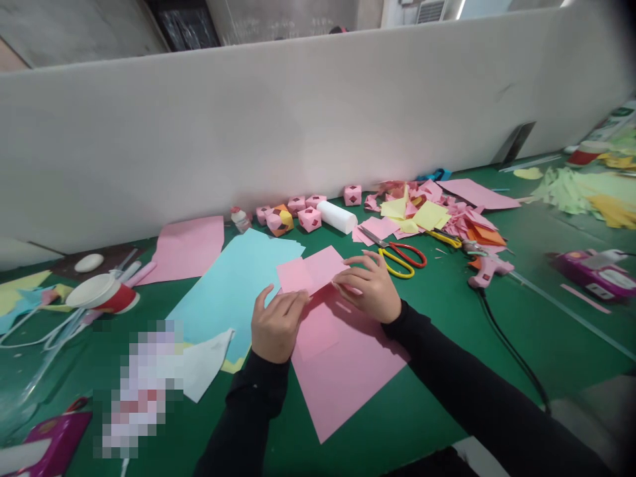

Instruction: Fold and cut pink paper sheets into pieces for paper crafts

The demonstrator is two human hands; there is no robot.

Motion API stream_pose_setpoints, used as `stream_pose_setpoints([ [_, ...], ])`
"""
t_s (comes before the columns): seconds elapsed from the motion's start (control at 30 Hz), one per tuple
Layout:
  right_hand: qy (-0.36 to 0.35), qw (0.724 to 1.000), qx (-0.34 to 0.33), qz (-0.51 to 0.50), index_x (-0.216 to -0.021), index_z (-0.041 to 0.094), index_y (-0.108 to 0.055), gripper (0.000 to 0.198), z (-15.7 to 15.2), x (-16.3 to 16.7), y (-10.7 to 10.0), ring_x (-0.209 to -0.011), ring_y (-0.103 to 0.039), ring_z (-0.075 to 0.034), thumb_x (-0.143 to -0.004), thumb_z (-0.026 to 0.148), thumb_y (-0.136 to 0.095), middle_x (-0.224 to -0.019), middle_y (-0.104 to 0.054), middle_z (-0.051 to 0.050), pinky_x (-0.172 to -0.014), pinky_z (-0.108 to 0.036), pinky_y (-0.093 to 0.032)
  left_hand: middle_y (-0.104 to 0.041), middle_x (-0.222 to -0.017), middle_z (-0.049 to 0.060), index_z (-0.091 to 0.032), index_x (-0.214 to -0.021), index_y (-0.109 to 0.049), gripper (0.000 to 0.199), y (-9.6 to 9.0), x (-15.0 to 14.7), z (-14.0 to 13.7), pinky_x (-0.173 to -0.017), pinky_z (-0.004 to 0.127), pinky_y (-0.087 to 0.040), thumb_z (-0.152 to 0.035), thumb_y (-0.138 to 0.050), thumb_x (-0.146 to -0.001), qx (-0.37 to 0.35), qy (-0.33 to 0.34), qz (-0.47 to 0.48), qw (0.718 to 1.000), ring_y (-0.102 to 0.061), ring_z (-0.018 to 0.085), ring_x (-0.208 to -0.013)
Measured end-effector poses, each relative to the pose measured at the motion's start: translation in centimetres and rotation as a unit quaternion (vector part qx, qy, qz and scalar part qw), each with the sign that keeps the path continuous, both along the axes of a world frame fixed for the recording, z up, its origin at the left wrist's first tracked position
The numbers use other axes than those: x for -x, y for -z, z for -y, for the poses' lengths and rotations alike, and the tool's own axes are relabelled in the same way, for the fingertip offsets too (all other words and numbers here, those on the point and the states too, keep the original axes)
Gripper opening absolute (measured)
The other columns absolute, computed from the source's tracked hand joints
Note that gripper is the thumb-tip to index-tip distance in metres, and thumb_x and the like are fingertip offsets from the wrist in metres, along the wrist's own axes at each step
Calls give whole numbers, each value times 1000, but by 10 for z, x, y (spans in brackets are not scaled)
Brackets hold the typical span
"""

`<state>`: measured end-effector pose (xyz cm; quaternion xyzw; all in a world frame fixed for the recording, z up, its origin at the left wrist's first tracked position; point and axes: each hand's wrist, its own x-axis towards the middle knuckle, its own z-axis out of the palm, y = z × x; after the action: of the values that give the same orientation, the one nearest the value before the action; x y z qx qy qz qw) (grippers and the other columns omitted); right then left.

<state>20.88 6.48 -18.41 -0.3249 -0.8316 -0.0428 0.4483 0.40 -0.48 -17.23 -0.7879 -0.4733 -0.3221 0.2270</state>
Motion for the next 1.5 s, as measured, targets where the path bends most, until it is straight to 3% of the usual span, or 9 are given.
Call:
stream_pose_setpoints([
  [0.17,28,999,4,-15,-78,25,-68,6,-5,-9,-3,-93,-63,-20,-83,22,-65,-76,-74,3,-94,-41,-32,-75,-81,0,-20,-94,-66,11,-2,1,0,-91,41,-44,-16,-58,-88,-10,-12,-7,1000,-69,16,-71],
  [0.43,146,987,12,-61,-76,22,-67,9,-26,-37,1,-97,-61,-24,-84,22,-63,-76,-73,0,-87,-42,-34,-74,-78,0,-19,-93,-66,11,-1,10,-2,-89,39,-44,-14,-57,-88,-20,-29,-17,999,-68,16,-67],
  [0.57,96,993,33,-53,-89,22,-67,8,-17,-28,0,-103,-58,-25,-87,26,-61,-87,-74,-2,-88,-41,-37,-74,-76,-1,-19,-90,-67,6,-1,8,-2,-91,39,-43,-18,-62,-87,-16,-35,-13,999,-67,15,-67],
  [0.7,4,999,42,-9,-102,21,-66,23,-1,-6,-1,-108,-56,-26,-84,36,-65,-97,-73,-4,-88,-40,-39,-74,-77,-2,-19,-91,-67,6,-1,3,-1,-92,39,-43,-19,-62,-86,-10,-25,-13,1000,-68,15,-67],
  [0.83,-35,999,35,-5,-92,24,-68,8,7,7,2,-109,-56,-24,-87,28,-64,-91,-74,-1,-88,-40,-37,-74,-77,-2,-18,-92,-66,7,-1,1,-1,-93,39,-42,-20,-63,-86,-5,-14,-14,1000,-68,15,-68],
  [1.2,-58,998,20,8,-86,22,-66,5,15,16,7,-108,-58,-21,-86,19,-62,-84,-73,1,-95,-41,-32,-75,-90,1,-18,-96,-67,13,-2,-3,-1,-93,40,-42,-22,-66,-83,5,-16,-18,1000,-67,17,-71],
  [1.5,-55,998,27,19,-87,23,-64,8,17,18,9,-106,-59,-19,-85,17,-60,-86,-72,2,-98,-42,-30,-72,-74,-1,-19,-81,-65,6,-4,-5,2,-93,40,-41,-18,-61,-85,18,-33,-12,999,-65,15,-67],
])
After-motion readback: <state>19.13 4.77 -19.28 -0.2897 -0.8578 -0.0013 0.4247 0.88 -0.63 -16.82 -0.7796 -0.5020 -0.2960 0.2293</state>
